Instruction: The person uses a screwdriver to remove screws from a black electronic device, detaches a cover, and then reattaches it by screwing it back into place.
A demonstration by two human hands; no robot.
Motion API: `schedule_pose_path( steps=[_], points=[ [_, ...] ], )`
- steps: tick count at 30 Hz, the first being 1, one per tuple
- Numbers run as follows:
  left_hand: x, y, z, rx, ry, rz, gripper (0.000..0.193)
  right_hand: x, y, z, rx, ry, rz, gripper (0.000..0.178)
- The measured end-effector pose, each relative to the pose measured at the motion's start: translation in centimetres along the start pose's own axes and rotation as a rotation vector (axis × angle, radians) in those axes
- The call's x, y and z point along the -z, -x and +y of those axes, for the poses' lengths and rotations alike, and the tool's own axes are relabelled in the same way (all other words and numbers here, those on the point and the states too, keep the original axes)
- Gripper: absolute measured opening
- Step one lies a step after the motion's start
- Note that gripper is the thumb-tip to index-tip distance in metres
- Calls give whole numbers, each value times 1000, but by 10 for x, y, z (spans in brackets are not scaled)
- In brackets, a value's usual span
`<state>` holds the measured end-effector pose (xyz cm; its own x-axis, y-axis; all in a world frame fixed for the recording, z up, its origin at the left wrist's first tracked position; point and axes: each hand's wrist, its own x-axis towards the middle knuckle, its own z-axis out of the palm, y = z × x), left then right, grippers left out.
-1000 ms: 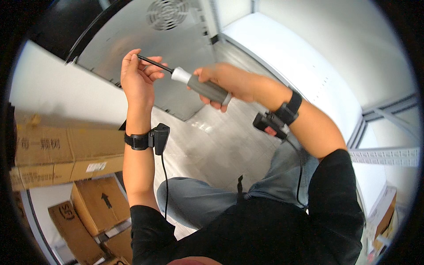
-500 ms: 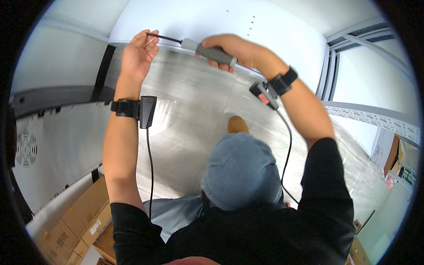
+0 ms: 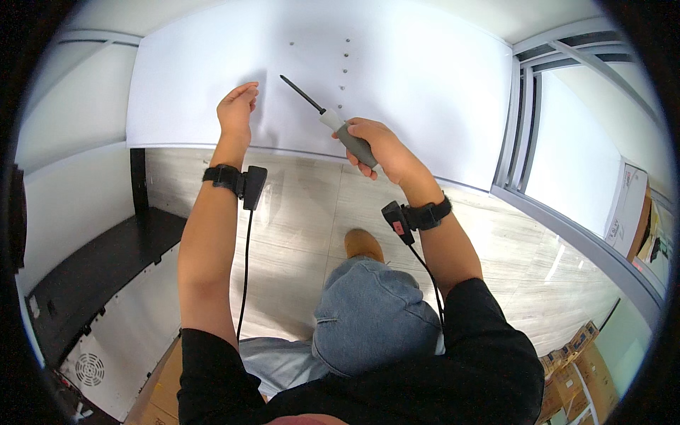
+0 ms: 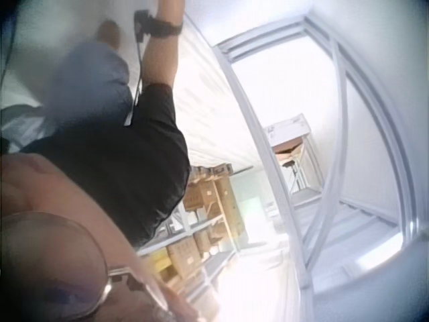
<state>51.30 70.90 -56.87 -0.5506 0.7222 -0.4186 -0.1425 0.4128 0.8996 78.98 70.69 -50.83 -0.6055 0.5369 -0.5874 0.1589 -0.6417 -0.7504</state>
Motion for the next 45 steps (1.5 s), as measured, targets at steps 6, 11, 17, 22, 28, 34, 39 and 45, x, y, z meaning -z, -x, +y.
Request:
schedule_pose_path(
  steps=[6, 11, 17, 22, 28, 34, 39, 45],
  points=[
    [-42, -21, -27, -431, -391, 185, 12, 7, -2, 6, 35, -63, 169, 40],
    [-55, -38, -26, -647, -498, 184, 12, 16, -9, 11, -2, -74, 175, 41],
    [-67, -47, -26, -598, -541, 240, 12, 15, -21, 17, -28, -88, 125, 36],
    [-60, -49, -33, -593, -628, 191, 19, 12, -27, 15, -33, -73, 100, 35],
    [-30, -15, -23, -200, -104, 44, 20, -4, -26, 4, -29, 5, 50, 37],
    [64, 111, 19, 69, 546, 62, 37, -83, -9, -38, -99, 414, -189, 28],
    [177, 225, 55, -148, 743, 285, 34, -208, 27, -64, 11, 730, -480, 26],
    [237, 425, 63, -245, 772, 629, 32, -308, 160, -64, 32, 965, -937, 26]
  ],
)
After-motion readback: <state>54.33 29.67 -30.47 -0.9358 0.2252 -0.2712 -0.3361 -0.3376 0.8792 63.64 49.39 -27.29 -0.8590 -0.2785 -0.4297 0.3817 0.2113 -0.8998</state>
